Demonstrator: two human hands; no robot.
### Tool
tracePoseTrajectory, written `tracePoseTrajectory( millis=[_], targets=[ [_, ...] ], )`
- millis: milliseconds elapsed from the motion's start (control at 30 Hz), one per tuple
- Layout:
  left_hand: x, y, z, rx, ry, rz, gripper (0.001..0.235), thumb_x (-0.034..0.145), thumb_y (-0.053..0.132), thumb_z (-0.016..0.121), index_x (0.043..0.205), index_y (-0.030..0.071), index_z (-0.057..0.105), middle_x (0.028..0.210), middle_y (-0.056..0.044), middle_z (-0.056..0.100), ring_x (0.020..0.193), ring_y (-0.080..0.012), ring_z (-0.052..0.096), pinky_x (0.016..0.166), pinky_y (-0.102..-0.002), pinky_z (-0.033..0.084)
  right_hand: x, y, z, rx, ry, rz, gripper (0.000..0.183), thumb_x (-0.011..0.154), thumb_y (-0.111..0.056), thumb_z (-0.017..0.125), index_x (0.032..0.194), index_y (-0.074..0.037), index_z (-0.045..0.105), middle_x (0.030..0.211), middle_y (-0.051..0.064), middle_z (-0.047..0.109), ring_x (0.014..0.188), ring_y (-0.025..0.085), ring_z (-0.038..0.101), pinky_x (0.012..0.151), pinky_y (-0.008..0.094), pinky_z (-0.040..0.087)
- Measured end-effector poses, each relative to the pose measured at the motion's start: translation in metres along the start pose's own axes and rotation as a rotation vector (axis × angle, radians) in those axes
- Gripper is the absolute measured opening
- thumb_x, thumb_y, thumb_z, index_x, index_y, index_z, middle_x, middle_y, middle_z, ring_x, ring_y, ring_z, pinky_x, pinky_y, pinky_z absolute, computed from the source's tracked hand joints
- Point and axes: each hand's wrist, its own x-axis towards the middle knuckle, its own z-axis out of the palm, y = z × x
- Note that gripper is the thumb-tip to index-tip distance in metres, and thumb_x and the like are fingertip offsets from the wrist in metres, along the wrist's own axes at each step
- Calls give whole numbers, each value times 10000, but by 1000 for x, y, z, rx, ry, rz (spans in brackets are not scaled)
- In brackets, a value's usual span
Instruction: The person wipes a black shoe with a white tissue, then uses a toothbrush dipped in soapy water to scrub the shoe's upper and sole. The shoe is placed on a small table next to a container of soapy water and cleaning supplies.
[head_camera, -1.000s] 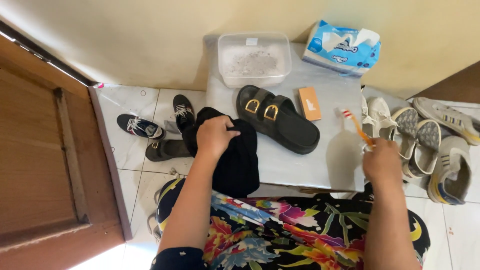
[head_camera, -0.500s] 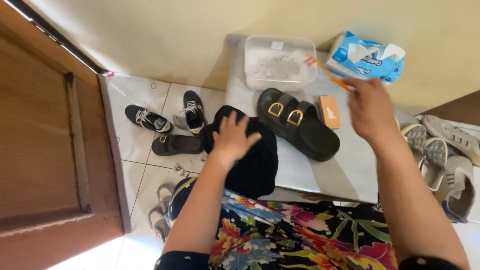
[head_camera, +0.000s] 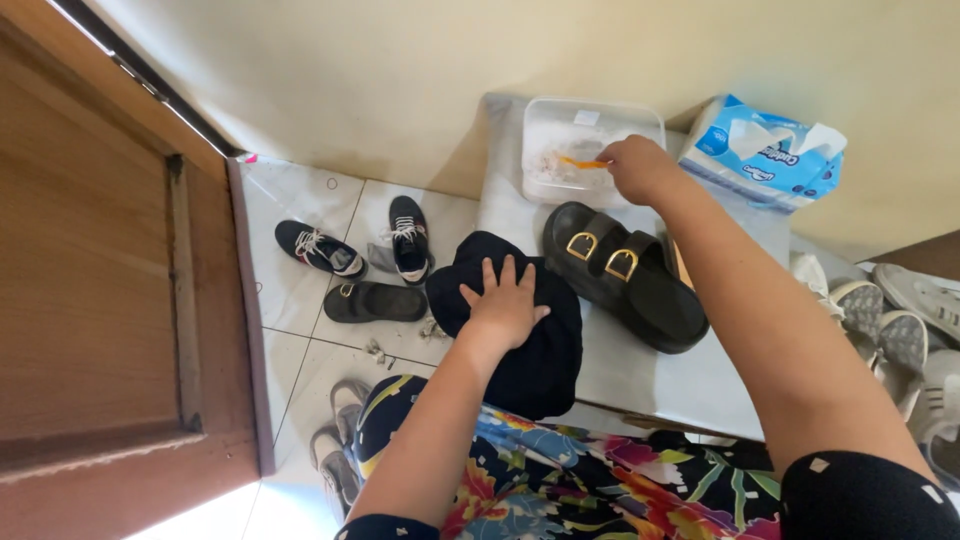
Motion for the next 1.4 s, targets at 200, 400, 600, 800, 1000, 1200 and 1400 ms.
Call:
tracePoseTrajectory(
  millis=[200,400,600,800,1000,1200,1400],
  targets=[
    [-2,2,-6,-7,-6,9,727,1021,345,558,1620,84,241,1692,-237,90,1543,-496,-27,1086,-838,15,-10,6,-12,105,-55,26,309,1006,-73,595,1272,-40,750,1172,267,728,1121,469,683,938,532,541],
    [-7,4,-8,-18,-3,9,716,1022,317,561,1617,72,248,1687,-247,100,1541,-500,-32,1087,-835,15,-13,18,-7,98,-58,20,299,1012,-93,594,1259,-58,758,1170,269,731,1136,478,674,971,530,533],
    [-9,6,-9,-18,-4,9,719,1020,308,564,1617,66,244,1687,-251,96,1538,-507,-41,1086,-836,8,-11,25,-3,4,-10,27,310,1026,-124,596,1290,-123,759,1145,238,718,1091,446,693,919,486,566],
    [-7,6,-9,-11,10,17,735,1008,314,589,1612,60,258,1682,-257,111,1536,-514,-31,1082,-839,23,-1,37,9,0,41,13,300,1027,-132,602,1272,-154,772,1123,214,717,1060,427,702,896,477,572],
    [-5,8,-9,3,11,8,741,1002,315,598,1611,60,263,1683,-254,111,1534,-519,-29,1073,-848,15,9,50,17,-67,25,19,325,1025,-159,611,1313,-210,752,1181,196,696,1091,414,689,897,474,582],
    [-5,10,-9,-6,17,8,754,994,315,612,1609,55,263,1679,-263,115,1532,-526,-29,1074,-848,32,5,47,12,-104,44,39,320,1022,-152,617,1304,-189,764,1172,199,699,1074,393,697,900,461,576],
    [-7,10,-13,-14,12,17,754,990,300,612,1607,44,263,1676,-271,118,1529,-531,-30,1070,-850,21,-17,31,3,-90,77,5,296,996,-133,650,1255,-174,787,1166,200,698,1063,399,698,880,472,581]
  ],
)
